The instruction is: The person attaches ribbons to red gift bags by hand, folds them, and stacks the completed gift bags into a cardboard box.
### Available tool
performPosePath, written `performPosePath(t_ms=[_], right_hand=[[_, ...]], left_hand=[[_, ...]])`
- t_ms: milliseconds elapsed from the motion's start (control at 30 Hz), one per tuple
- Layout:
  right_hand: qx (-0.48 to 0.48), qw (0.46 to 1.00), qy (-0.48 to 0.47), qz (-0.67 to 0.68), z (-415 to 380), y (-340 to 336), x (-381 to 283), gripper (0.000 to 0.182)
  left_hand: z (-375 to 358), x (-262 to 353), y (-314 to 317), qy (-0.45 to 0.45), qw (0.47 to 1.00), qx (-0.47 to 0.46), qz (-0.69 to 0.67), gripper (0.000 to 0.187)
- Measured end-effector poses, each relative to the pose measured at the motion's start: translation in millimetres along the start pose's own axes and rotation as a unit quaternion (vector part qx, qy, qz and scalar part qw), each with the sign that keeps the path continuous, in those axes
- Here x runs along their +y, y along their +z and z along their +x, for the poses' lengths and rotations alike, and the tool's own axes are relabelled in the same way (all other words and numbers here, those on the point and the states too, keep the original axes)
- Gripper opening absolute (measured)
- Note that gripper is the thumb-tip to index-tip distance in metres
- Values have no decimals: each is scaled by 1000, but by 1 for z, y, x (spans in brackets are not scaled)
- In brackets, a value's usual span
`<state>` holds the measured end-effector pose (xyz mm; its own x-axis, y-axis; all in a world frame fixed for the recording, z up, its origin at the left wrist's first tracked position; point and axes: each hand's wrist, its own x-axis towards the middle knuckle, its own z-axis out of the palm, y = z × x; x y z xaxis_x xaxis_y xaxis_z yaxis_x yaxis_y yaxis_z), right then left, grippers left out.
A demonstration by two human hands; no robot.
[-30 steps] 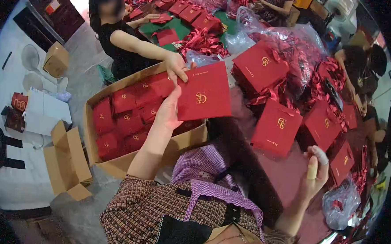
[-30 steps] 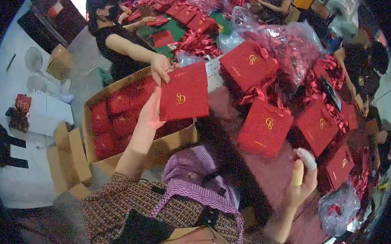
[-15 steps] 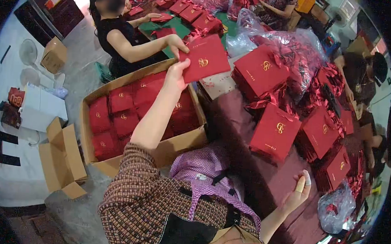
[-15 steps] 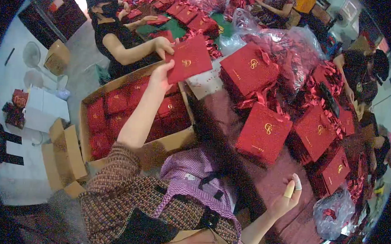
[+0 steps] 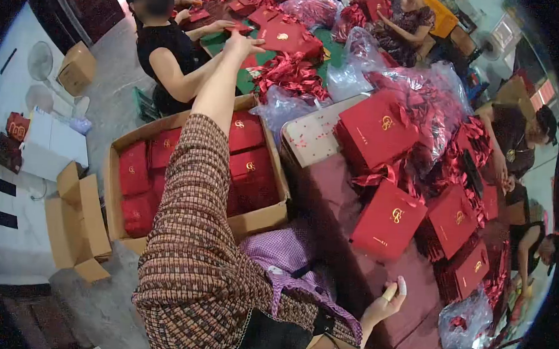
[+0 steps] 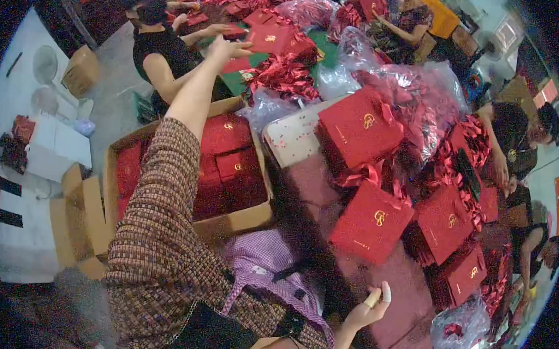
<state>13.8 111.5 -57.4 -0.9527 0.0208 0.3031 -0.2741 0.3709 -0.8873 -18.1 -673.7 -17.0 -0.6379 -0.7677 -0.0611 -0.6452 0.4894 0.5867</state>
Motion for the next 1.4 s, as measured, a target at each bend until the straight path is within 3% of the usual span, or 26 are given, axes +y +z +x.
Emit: performPosePath(t_ms=[100, 133, 167, 233, 300, 400, 433, 533, 567, 600, 633, 667, 733, 767, 800, 833, 900, 933, 967, 1000, 1067, 1100, 1200, 1233, 1300, 1400], right_hand=[[5, 1000, 0, -13, 0, 2, 3, 22], [7, 1000, 0, -15, 1, 4, 0, 22], [13, 999, 7, -29, 1, 5, -4, 22], [20, 999, 18, -46, 0, 6, -6, 21], [27, 999, 22, -1, 0, 5, -3, 21], [49, 998, -6, -36, -1, 12, -7, 21], [54, 996, -44, -62, 1, 11, -3, 20], [49, 998, 23, -15, 0, 12, -9, 20], [36, 999, 14, -13, 0, 9, -7, 20], [50, 998, 17, -17, -1, 14, -16, 21], [40, 999, -11, -11, 0, 9, -3, 21], [32, 999, 12, -20, 1, 8, -6, 20], [37, 999, 26, 11, 1, 10, -16, 20], [39, 998, 34, 18, 0, 9, -18, 20], [39, 997, 61, 36, -2, 7, -13, 20], [32, 998, 25, 41, 2, 6, -15, 20], [45, 998, -23, 34, 4, 9, -14, 18], [46, 998, -11, 33, 3, 7, -13, 18], [39, 999, -1, 38, 1, 6, -12, 18], [39, 999, -6, 33, 1, 4, -15, 18], [39, 998, 43, -6, -3, 2, -12, 18], [58, 996, 13, 62, -2, 3, -12, 18], [28, 985, 74, 153, -4, 0, -16, 21], [16, 985, 86, 149, -2, -4, -17, 22], [-2, 984, 93, 151, 8, -10, -27, 23], [-34, 987, 89, 128, 23, -17, -33, 25]], left_hand=[[-18, 36, -8, -20, 981, 181, 69, 48], [-1, 31, -7, 8, 979, 188, 75, 40], [9, 31, -7, -5, 976, 180, 121, 60], [-30, 76, -16, -75, 976, 126, 162, 50], [-22, 64, 0, -15, 976, 144, 165, 54], [-11, 65, 32, 3, 974, 14, 226, 43], [1, 62, 49, 48, 969, -21, 243, 33], [-4, 68, 90, 197, 952, -12, 233, 29], [37, 45, 115, 211, 942, -35, 261, 48], [5, 60, 123, 240, 968, 29, 70, 30], [-26, 105, 105, 86, 987, -80, 113, 33], [3, 81, 126, 278, 952, 34, 121, 37], [-5, 117, 125, 401, 901, 135, 96, 43], [-23, 148, 116, 394, 915, 73, 43, 42], [-74, 203, 101, 371, 918, 90, 107, 46], [-82, 224, 112, 506, 854, 119, -22, 48], [-193, 300, 102, 481, 873, -34, -69, 49], [-256, 334, 91, 461, 880, -115, -4, 47], [-287, 348, 105, 569, 816, -98, -13, 42], [-336, 373, 92, 504, 831, -229, 57, 44], [-357, 381, 132, 582, 770, -261, 21, 43], [-384, 378, 141, 621, 700, -348, 46, 38], [-412, 344, 134, 636, 636, -436, -10, 43], [-417, 331, 131, 580, 645, -497, -15, 38], [-418, 298, 142, 548, 690, -464, -88, 37], [-417, 245, 146, 415, 811, -328, -248, 28]])
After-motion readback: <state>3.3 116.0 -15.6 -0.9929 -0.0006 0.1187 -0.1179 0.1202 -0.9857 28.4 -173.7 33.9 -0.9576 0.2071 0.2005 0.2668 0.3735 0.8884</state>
